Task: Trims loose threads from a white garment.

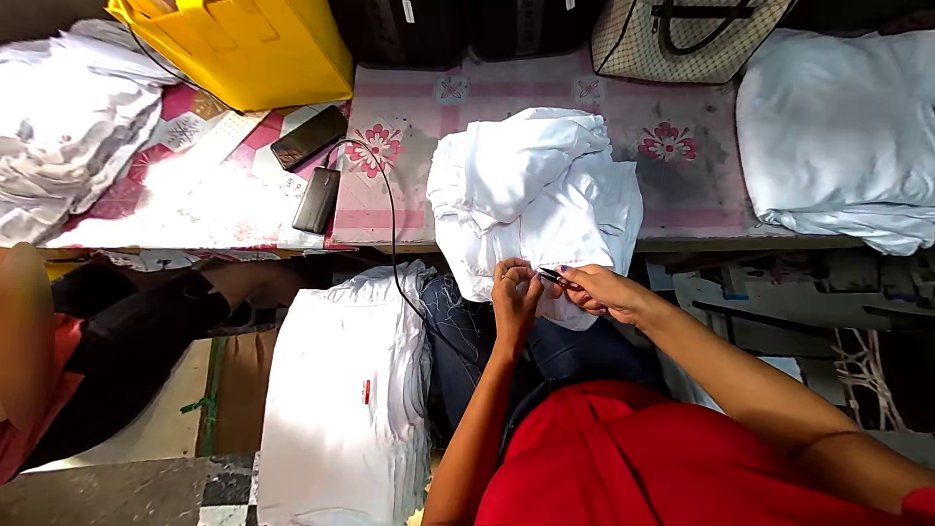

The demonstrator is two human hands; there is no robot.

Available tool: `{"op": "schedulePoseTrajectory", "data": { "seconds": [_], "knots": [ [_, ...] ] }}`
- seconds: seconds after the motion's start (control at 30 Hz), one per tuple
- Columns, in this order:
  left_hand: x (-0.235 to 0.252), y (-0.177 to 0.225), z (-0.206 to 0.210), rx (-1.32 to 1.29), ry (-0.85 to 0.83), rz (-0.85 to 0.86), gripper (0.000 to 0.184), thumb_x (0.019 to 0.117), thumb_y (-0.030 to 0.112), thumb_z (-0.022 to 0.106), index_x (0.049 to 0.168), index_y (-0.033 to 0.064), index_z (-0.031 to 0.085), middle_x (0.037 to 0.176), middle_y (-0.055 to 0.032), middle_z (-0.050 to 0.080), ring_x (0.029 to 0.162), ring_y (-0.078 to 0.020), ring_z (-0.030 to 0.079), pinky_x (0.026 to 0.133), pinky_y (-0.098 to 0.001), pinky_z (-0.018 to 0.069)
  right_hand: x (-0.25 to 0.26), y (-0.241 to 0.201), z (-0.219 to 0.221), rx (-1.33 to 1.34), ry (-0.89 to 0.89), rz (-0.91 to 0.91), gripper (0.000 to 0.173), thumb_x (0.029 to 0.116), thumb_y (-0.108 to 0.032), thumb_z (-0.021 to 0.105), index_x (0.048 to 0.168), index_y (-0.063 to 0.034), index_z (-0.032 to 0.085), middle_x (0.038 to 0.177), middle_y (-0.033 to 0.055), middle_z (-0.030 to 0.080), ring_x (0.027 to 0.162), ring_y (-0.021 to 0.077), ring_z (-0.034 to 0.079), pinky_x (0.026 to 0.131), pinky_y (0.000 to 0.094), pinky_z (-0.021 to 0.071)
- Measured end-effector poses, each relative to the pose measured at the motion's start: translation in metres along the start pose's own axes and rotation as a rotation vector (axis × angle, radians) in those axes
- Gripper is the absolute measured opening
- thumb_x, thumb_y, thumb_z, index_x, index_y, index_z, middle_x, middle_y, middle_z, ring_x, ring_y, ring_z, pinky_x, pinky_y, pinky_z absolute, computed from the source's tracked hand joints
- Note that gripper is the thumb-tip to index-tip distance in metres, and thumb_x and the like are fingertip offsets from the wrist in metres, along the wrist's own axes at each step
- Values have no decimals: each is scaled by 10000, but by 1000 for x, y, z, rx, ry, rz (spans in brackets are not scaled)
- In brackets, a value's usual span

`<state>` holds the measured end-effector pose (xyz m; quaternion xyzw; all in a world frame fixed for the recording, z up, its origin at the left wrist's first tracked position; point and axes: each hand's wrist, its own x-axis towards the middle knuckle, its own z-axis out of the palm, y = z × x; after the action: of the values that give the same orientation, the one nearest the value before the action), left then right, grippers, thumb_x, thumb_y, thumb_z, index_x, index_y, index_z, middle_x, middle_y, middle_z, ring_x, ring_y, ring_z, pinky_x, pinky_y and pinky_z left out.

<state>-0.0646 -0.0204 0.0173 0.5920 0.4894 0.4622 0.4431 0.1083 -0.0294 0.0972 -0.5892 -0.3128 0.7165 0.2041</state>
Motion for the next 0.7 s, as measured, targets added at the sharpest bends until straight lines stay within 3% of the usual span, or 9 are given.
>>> {"op": "schedulePoseTrajectory", "data": {
  "seconds": [0.17,0.43,0.5,0.57,0.6,0.63,0.67,0.7],
  "knots": [
    [-1,-1,1,-48,14,-7,89,872,30,672,830,-49,674,987,-126,629,901,-114,643,826,-235,565,9,-1,5,12,16,-19,373,1131,-341,357,938,-119,587,565,-105,324,425,4,258,415,164,234],
    [-2,0,-1,30,-29,-20,103,868,35,677,835,-63,678,980,-149,628,879,-133,651,814,-244,570,11,1,10,30,75,-43,336,1128,-294,387,966,-95,604,567,-104,342,425,3,270,415,166,244],
    [-1,21,-20,339,-249,-170,176,900,93,669,926,-78,700,1058,-203,654,929,-235,667,845,-361,559,3,0,10,4,84,-83,364,1133,-296,365,992,-79,622,569,-106,354,435,3,288,428,170,259],
    [5,53,-38,728,-503,-354,287,974,182,609,1118,-50,698,1213,-225,653,1116,-352,656,947,-524,516,-11,1,9,-149,159,-253,404,1131,-300,346,1020,-63,654,614,-106,386,494,-1,337,488,178,305],
    [5,66,-42,820,-519,-395,320,997,203,595,1178,-45,683,1254,-242,642,1181,-389,628,979,-564,484,-18,5,6,-280,237,-376,391,1119,-291,365,1035,-60,670,662,-92,434,551,2,396,542,190,359],
    [4,72,-42,838,-450,-365,350,1002,227,608,1208,-50,670,1257,-258,639,1199,-413,615,985,-576,478,-23,10,2,-440,347,-490,349,1097,-288,431,1063,-54,688,733,-43,525,635,40,488,621,238,434],
    [3,71,-38,797,-343,-282,415,986,274,659,1226,-65,660,1247,-281,639,1189,-435,617,979,-585,486,-25,15,-2,-608,483,-570,320,1050,-316,550,1103,-39,700,825,50,654,735,140,611,710,359,519],
    [4,65,-29,754,-247,-195,490,955,327,707,1242,-66,653,1231,-288,645,1169,-442,628,966,-582,502,-26,20,-4,-756,627,-604,388,980,-359,670,1139,-5,681,855,144,690,760,280,658,707,502,527]
  ]
}}
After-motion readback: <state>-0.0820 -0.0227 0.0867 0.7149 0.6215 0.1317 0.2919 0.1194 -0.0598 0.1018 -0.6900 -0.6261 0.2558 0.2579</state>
